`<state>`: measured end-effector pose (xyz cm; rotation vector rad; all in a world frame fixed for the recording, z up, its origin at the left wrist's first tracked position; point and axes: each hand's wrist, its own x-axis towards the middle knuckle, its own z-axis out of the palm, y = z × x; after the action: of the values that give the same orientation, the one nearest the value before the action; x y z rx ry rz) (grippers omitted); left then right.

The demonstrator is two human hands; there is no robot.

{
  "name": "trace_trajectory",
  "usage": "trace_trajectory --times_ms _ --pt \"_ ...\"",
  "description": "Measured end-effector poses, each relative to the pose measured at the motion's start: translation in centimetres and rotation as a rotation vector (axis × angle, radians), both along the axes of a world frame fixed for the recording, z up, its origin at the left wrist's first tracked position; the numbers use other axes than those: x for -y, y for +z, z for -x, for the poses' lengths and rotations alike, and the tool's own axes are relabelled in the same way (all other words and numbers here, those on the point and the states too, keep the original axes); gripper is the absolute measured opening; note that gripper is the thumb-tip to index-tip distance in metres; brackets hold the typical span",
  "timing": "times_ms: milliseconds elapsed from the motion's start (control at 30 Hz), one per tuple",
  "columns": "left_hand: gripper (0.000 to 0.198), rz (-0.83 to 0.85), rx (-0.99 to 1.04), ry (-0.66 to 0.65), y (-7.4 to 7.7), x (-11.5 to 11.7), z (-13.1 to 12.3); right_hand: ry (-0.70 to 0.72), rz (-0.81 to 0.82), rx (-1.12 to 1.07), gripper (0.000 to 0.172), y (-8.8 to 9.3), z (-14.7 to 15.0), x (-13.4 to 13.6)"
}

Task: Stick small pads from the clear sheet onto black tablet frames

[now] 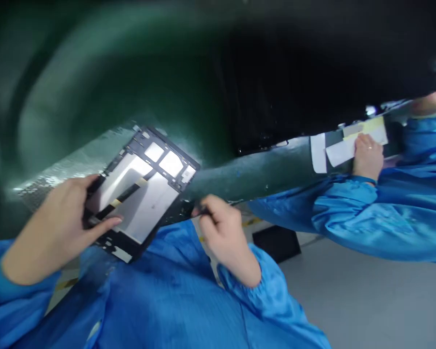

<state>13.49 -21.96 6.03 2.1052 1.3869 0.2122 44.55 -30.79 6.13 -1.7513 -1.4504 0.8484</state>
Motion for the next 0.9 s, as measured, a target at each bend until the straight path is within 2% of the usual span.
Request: trace_trajectory --times_ms 67,100,167,233,300,333,433,500,533,600,733,800,900 --pt "0.069 -0.051 0.046 0.013 0.4 1.5 -0.8 0.137 0.191 -0.039 0.002 0.7 2.3 2.9" --pt "0.064 -0.068 0.076 0.013 0.7 2.1 -1.2 0.128 0.285 -0.103 0.015 0.8 3.5 4.1" --pt "0.055 -0.116 0.151 0.028 1.3 2.8 -1.8 -0.065 0.308 -0.263 0.034 0.5 5.1 5.1" --pt "0.051 -0.163 0.253 0.046 1.8 2.1 -1.8 -0.338 0.209 -0.434 0.048 0.1 5.8 3.0" --pt "0.056 -0.213 0.369 0.085 2.1 -0.2 -1.0 -0.509 0.106 -0.541 0.058 0.1 5.9 -2.6" --pt "0.059 -0.241 0.422 0.125 2.0 -1.9 -0.2 -0.516 0.079 -0.548 0.057 0.3 6.1 -6.6" --pt "0.059 -0.319 0.542 0.338 0.5 -7.6 3.0 -0.438 0.088 -0.451 0.035 1.5 7.4 -19.9" --pt "0.055 -0.337 0.599 0.485 -1.1 -10.8 5.3 -0.39 0.12 -0.338 0.035 2.5 8.7 -27.8" --pt "0.053 -0.336 0.622 0.542 -1.9 -11.8 6.2 -0.367 0.131 -0.27 0.037 3.0 9.2 -30.9" --pt "0.051 -0.325 0.659 0.619 -3.5 -12.8 7.5 -0.32 0.137 -0.112 0.042 3.8 10.2 -35.4" --pt "0.052 -0.274 0.715 0.681 -5.3 -12.3 7.7 -0.189 0.108 0.223 0.047 4.0 13.5 -41.1" --pt "0.051 -0.234 0.738 0.69 -5.4 -11.9 7.3 -0.057 0.097 0.332 0.045 3.7 17.2 -43.9" --pt "0.049 -0.167 0.777 0.706 -5.1 -11.6 7.1 0.151 0.084 0.405 0.044 3.3 24.5 -47.8"
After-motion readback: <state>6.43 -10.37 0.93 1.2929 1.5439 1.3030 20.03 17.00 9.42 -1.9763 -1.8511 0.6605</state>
